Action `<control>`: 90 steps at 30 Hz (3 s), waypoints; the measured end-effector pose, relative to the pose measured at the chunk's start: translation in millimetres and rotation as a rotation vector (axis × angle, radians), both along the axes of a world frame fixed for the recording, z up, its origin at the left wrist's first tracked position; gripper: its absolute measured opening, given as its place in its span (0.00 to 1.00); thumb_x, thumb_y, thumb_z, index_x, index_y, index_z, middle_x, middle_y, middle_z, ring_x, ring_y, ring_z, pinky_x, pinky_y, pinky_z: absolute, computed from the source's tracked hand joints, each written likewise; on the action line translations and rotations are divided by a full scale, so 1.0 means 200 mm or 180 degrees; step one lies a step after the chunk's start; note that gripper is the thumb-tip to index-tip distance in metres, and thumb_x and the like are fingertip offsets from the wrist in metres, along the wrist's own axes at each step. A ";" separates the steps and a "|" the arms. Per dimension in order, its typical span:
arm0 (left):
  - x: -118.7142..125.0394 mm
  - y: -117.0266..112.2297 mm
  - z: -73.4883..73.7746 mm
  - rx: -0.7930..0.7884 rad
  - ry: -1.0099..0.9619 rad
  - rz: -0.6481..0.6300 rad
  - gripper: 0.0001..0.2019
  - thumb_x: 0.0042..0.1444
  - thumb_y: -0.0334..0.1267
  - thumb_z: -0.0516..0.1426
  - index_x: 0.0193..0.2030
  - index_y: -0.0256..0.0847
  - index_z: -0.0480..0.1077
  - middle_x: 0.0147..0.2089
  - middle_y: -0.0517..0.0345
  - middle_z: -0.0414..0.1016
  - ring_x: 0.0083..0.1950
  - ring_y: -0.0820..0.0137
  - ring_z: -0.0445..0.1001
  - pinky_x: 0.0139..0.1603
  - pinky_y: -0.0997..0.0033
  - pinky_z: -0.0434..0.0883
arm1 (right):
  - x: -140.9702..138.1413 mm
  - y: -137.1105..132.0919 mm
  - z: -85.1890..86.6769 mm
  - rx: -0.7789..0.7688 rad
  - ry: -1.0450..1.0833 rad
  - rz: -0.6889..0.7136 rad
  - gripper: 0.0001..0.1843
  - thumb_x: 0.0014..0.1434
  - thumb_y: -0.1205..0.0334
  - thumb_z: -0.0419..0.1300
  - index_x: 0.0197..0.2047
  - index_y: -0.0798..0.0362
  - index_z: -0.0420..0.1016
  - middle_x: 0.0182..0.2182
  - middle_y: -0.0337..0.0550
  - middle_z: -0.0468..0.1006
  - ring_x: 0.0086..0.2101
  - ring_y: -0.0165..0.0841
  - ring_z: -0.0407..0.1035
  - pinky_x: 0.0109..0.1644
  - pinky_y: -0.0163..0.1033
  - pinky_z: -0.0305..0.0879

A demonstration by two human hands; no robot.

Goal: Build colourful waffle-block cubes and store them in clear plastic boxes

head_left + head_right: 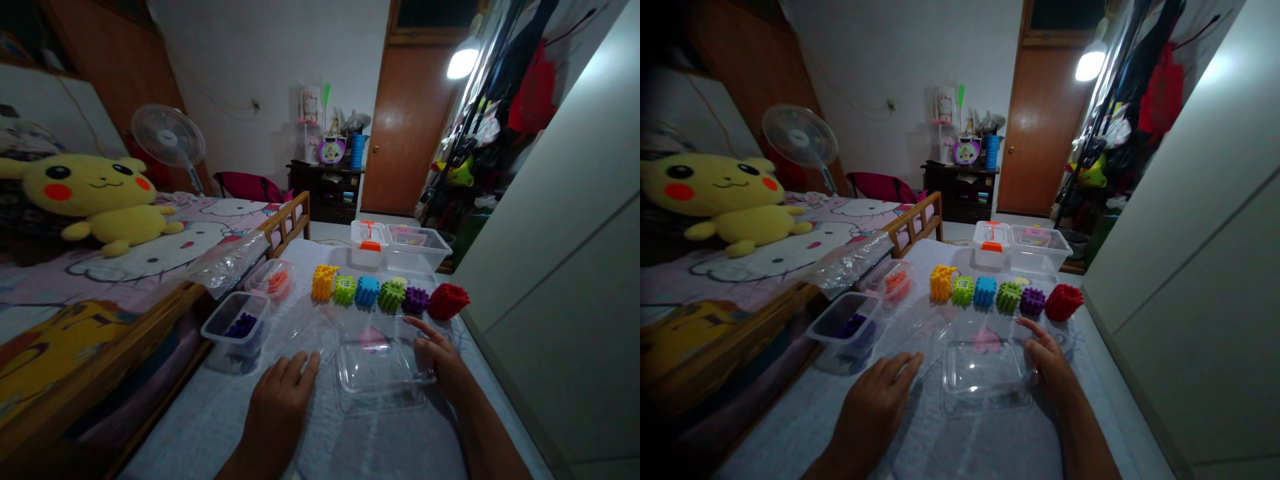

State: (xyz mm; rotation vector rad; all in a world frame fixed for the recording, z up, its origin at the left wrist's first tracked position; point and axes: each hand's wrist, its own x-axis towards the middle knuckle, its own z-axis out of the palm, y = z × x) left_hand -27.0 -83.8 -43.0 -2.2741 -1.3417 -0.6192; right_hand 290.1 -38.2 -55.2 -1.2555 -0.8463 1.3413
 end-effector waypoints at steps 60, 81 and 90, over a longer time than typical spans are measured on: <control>0.14 1.23 0.30 -0.2476 0.0739 -0.0306 0.31 0.39 0.40 0.66 0.54 0.45 0.66 0.51 0.53 0.76 0.48 0.61 0.76 0.42 0.71 0.71 | 0.00 0.07 -0.09 0.0282 0.1116 0.0069 0.20 0.49 0.58 0.66 0.47 0.53 0.76 0.17 0.31 0.61 0.17 0.23 0.52 0.18 0.29 0.49; 0.13 1.21 0.34 -0.2357 0.0799 -0.0123 0.26 0.42 0.41 0.64 0.51 0.44 0.67 0.50 0.53 0.77 0.48 0.60 0.76 0.43 0.70 0.71 | 0.00 0.06 -0.08 0.0296 0.1176 0.0149 0.19 0.51 0.59 0.65 0.47 0.53 0.75 0.18 0.31 0.60 0.17 0.23 0.51 0.18 0.28 0.50; 0.12 1.19 0.40 -0.2241 0.0741 -0.0101 0.23 0.43 0.40 0.63 0.48 0.42 0.68 0.48 0.51 0.77 0.47 0.59 0.76 0.42 0.69 0.70 | 0.00 0.07 -0.08 0.0308 0.1127 0.0126 0.20 0.49 0.58 0.66 0.46 0.54 0.76 0.17 0.30 0.60 0.17 0.23 0.51 0.17 0.28 0.49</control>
